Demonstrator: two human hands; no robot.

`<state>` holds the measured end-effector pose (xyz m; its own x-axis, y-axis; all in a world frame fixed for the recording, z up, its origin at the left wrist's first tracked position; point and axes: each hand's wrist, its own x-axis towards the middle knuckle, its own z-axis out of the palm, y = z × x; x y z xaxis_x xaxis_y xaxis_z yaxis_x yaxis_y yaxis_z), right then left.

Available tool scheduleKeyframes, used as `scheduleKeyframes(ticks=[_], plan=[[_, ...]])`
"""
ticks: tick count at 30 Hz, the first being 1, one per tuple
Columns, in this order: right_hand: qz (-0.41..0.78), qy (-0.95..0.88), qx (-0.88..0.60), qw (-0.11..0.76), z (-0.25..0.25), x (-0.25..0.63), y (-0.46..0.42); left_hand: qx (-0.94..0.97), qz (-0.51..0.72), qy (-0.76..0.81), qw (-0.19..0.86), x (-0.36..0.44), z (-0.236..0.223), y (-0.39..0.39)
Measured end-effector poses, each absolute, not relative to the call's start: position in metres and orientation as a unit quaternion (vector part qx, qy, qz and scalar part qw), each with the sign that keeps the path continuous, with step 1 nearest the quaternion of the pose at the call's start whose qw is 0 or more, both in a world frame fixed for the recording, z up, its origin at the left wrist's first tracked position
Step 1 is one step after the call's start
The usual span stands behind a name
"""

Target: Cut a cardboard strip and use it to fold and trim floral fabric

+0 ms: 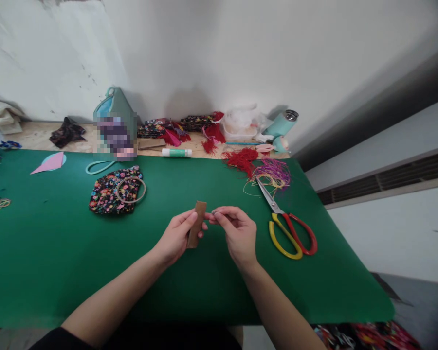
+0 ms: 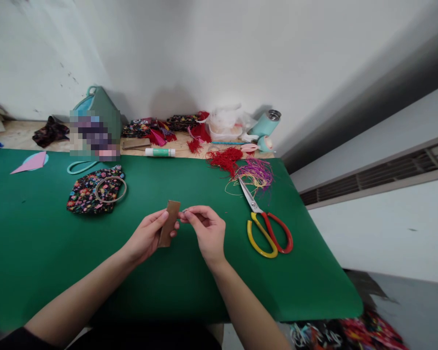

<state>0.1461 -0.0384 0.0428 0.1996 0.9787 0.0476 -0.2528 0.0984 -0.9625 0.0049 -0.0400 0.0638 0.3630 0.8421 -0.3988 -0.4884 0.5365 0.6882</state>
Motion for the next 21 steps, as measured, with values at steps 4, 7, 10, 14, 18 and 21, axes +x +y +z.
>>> scheduleKeyframes(ticks=[4,7,10,14,18,21], plan=[[0.491,-0.416,-0.436,0.629,0.042,0.1462,-0.0382,0.235,0.425,0.371,0.791,0.0053,0.064,-0.0395],[0.491,-0.427,-0.418,0.634,0.0421,0.147,-0.0381,0.237,0.422,0.372,0.792,0.0049,0.0625,-0.0395],[0.513,-0.412,-0.409,0.632,0.0429,0.1477,-0.0382,0.233,0.42,0.375,0.793,0.0042,0.06,-0.0396],[0.544,-0.383,-0.405,0.627,0.044,0.147,-0.0393,0.222,0.424,0.369,0.797,0.0033,0.0587,-0.0397],[0.522,-0.382,-0.429,0.63,0.0441,0.1465,-0.0403,0.216,0.422,0.357,0.805,0.0027,0.0597,-0.0395],[0.508,-0.388,-0.437,0.633,0.0441,0.1476,-0.0403,0.204,0.427,0.353,0.807,0.0022,0.0601,-0.0386]])
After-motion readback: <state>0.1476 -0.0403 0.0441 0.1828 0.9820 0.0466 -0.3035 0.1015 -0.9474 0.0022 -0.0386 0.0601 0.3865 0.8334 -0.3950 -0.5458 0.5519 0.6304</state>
